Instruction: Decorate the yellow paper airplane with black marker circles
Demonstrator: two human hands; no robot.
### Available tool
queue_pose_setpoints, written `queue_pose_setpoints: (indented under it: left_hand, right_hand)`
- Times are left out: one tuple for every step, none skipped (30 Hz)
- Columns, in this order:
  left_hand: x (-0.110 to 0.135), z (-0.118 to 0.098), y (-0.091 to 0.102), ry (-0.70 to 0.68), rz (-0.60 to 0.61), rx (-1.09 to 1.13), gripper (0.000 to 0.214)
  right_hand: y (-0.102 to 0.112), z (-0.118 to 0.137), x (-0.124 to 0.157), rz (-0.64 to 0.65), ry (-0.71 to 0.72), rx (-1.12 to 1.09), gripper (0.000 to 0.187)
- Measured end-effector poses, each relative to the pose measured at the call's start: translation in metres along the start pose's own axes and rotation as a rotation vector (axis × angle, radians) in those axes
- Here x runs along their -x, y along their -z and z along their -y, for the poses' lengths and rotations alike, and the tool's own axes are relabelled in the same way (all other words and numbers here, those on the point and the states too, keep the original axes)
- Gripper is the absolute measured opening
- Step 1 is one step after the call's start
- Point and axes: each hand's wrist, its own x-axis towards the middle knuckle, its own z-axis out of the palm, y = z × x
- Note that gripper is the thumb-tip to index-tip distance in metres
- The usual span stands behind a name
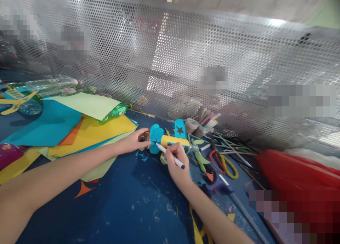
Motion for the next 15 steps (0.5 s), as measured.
queue_pose_setpoints:
  left_hand:
    - [-0.0002, 0.0002, 0.0001, -0.004, 0.006, 0.003, 0.047]
    - [-0.0003, 0.0004, 0.0002, -0.008, 0.009, 0.002, 0.047]
    - [-0.0005, 0.0006, 0.0004, -0.012, 0.013, -0.003, 0.046]
    - [-0.0005, 0.0009, 0.0006, -0.014, 0.013, -0.009, 0.046]
    - [-0.0006, 0.0010, 0.0008, -0.014, 0.012, -0.015, 0.047]
    - [-0.0006, 0.0011, 0.0009, -0.013, 0.011, -0.017, 0.048]
    - [-0.0006, 0.0011, 0.0009, -0.012, 0.010, -0.013, 0.048]
    - [-0.0006, 0.0009, 0.0009, -0.012, 0.012, -0.006, 0.048]
    - [-0.0006, 0.0005, 0.0007, -0.012, 0.015, 0.002, 0.047]
    - [-0.0007, 0.0001, 0.0005, -0.013, 0.018, 0.009, 0.046]
    - [-0.0008, -0.0003, 0.0002, -0.011, 0.018, 0.014, 0.045]
    - [-0.0009, -0.0007, 0.0000, -0.010, 0.014, 0.016, 0.044]
    - [-0.0011, -0.0009, -0.0003, -0.008, 0.006, 0.016, 0.043]
    - [-0.0012, -0.0009, -0.0005, -0.006, -0.006, 0.014, 0.044]
    - [-0.0014, -0.0009, -0.0007, -0.003, -0.020, 0.013, 0.045]
  right_hand:
    - [0.0000, 0.0000, 0.0000, -0.001, 0.005, 0.002, 0.023]
    - [-0.0001, 0.0000, 0.0000, -0.001, 0.005, 0.003, 0.023]
    - [-0.0002, -0.0002, -0.0001, -0.001, 0.003, 0.001, 0.022]
    - [-0.0003, -0.0004, -0.0002, 0.000, 0.001, -0.004, 0.022]
    - [-0.0003, -0.0006, -0.0003, 0.002, -0.003, -0.010, 0.022]
    - [-0.0003, -0.0007, -0.0004, 0.002, -0.006, -0.019, 0.022]
    - [-0.0003, -0.0007, -0.0005, -0.001, -0.010, -0.028, 0.022]
    - [-0.0002, -0.0006, -0.0006, -0.008, -0.015, -0.037, 0.021]
    - [0.0000, -0.0003, -0.0007, -0.018, -0.021, -0.044, 0.021]
    - [0.0003, 0.0001, -0.0008, -0.031, -0.024, -0.046, 0.019]
    - [0.0006, 0.0006, -0.0009, -0.041, -0.022, -0.041, 0.017]
    - [0.0010, 0.0011, -0.0009, -0.044, -0.013, -0.027, 0.014]
    - [0.0014, 0.0017, -0.0008, -0.038, 0.002, -0.009, 0.011]
    - [0.0018, 0.0021, -0.0008, -0.025, 0.020, 0.013, 0.008]
    - [0.0022, 0.0026, -0.0006, -0.012, 0.037, 0.034, 0.007]
